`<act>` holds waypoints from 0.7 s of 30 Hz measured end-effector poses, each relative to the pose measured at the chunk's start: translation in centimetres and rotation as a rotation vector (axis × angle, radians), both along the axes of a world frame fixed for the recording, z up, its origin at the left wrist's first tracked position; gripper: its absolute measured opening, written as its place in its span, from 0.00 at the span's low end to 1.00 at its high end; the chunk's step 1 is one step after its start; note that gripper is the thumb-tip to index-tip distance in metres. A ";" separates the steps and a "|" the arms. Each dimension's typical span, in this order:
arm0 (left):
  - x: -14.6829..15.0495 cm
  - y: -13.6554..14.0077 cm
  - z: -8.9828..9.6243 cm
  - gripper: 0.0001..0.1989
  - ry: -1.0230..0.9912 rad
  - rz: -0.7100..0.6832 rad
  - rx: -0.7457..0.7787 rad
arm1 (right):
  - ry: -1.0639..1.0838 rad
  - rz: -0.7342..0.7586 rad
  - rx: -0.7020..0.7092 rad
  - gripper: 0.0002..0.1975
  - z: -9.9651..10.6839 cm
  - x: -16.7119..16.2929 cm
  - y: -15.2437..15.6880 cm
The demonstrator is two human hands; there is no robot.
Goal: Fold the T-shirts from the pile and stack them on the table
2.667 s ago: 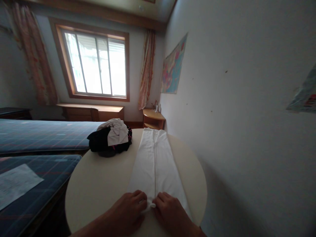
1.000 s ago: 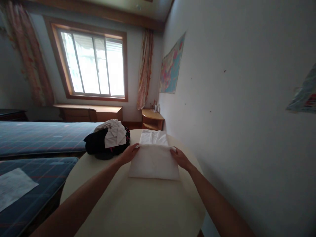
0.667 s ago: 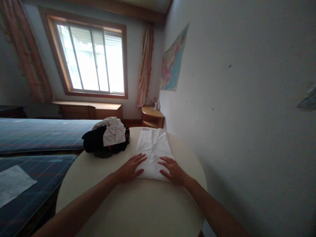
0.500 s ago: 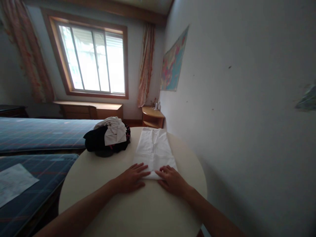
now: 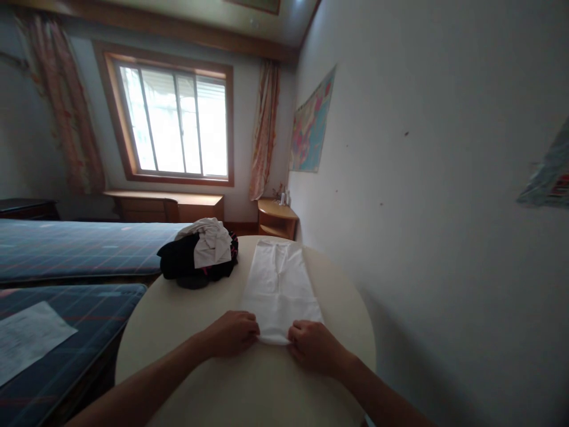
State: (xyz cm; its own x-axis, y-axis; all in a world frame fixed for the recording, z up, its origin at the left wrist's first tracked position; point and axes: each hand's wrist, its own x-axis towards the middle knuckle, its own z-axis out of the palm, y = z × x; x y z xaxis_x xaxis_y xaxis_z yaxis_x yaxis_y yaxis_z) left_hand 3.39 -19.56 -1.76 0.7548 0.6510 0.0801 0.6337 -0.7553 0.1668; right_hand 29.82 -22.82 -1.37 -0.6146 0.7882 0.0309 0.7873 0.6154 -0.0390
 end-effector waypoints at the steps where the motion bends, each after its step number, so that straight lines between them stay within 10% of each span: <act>1: -0.1 -0.6 0.5 0.08 0.008 -0.010 -0.069 | 0.007 0.021 -0.045 0.07 0.4 -0.1 -0.7; 9: 0.6 -2.9 3.0 0.12 0.186 -0.082 -0.765 | 0.078 0.264 -0.408 0.12 1.8 -1.2 -3.9; 17: 1.1 0.4 2.9 0.18 0.032 0.083 -0.155 | 0.177 -0.129 -0.136 0.10 2.1 0.6 -0.5; 21: 0.5 1.7 2.2 0.19 0.144 0.128 -0.171 | 0.142 -0.214 -0.135 0.11 1.8 2.6 1.0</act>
State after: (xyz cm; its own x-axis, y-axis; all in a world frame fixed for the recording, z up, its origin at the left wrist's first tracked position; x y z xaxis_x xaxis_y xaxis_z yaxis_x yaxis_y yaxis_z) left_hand 3.86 -17.84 0.45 0.6612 0.7367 -0.1418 0.7487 -0.6361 0.1866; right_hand 32.41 -21.83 0.44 -0.4306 0.9025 -0.0089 0.8795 0.4174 -0.2287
